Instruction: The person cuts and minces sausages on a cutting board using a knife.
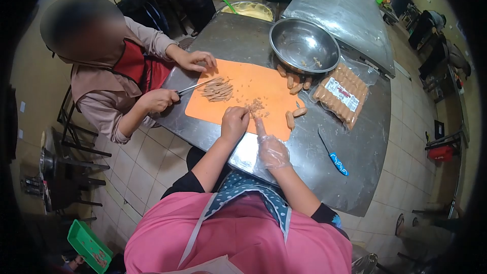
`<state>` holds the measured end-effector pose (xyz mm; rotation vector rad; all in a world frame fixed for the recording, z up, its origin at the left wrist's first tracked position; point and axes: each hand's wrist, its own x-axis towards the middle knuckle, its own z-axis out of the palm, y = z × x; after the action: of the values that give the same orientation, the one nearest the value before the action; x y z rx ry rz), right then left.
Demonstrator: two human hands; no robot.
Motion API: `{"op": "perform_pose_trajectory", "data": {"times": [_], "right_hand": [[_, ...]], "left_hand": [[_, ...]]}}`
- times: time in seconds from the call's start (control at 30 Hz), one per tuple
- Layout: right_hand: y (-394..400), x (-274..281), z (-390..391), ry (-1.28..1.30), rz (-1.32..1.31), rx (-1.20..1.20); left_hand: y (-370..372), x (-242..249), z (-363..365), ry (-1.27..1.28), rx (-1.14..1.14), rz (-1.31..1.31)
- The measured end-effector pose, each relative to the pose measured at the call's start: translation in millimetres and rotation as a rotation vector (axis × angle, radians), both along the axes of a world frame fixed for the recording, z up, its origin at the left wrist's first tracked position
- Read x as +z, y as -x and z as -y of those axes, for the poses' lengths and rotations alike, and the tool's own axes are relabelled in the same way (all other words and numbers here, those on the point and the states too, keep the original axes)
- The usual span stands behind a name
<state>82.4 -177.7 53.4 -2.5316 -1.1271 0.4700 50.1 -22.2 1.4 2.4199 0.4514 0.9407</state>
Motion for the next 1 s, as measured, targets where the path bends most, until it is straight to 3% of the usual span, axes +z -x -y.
{"op": "perform_pose_trajectory", "data": {"times": [0.7,0.93,1.0], "right_hand": [[-15,18,-15,0.038,-0.026,0.062],[-3,2,18,0.049,-0.057,0.059],[2,6,29,0.160,-0.108,0.017]], "left_hand": [[4,2,1,0.002,-0.001,-0.009],[2,0,1,0.009,-0.003,0.011],[3,1,1,0.010,-0.005,0.008]]}}
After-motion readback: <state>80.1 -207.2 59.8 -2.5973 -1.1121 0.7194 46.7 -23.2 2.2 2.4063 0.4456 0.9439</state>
